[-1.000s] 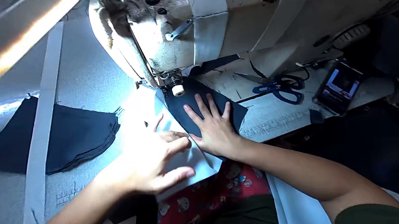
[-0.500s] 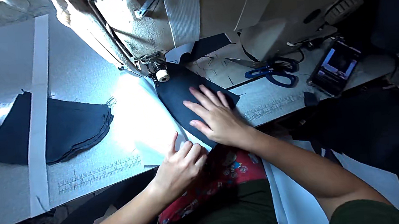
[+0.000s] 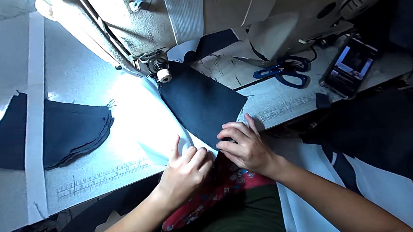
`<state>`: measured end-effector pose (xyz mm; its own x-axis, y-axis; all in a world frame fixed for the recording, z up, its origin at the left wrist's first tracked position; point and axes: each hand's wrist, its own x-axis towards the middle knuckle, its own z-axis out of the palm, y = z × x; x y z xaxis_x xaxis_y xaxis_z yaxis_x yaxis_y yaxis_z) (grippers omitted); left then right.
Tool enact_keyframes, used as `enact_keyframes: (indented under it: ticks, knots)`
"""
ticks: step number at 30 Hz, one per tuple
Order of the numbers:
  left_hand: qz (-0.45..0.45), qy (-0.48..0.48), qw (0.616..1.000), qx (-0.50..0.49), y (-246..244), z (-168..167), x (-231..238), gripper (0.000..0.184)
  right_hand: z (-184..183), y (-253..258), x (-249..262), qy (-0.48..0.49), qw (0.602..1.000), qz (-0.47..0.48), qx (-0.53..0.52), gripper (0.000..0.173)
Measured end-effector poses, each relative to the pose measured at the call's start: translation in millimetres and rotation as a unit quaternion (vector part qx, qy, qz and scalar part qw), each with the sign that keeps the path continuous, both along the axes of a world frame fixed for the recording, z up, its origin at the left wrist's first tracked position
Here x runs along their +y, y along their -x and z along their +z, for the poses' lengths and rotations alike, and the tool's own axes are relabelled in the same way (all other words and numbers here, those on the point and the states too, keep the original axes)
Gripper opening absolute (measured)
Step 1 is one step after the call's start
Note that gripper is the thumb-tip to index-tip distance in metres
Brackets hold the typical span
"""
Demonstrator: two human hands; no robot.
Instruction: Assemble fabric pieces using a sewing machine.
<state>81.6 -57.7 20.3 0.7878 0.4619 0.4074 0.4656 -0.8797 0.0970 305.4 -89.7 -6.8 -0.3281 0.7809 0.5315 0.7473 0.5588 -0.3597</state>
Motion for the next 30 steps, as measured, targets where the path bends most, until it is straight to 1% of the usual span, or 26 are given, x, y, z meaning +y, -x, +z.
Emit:
enact_keyframes:
  ticks: [7, 15, 18, 23, 30]
  knots:
    - [0.003, -0.001, 1.000, -0.008, -2, -2, -1, 0.019, -2, -2, -1, -0.001, 1.000, 0.004, -0.005, 0.015]
    - [0.022, 0.007, 0.999, -0.035, -6, -7, -3, 0.019, -5, -5, 2, -0.036, 0.999, 0.025, -0.033, 0.014]
    - [0.046, 0.015, 0.998, -0.030, -9, -7, -7, 0.024, -2, -3, 4, -0.049, 0.997, 0.031, -0.053, 0.017]
    - [0.070, 0.020, 0.997, -0.013, -12, -6, -14, 0.031, 9, -1, 6, -0.039, 0.995, 0.051, -0.074, 0.017]
    - [0.073, 0.047, 0.996, -0.003, -8, 1, -17, 0.032, 16, 3, 11, -0.022, 0.994, 0.081, -0.073, 0.019]
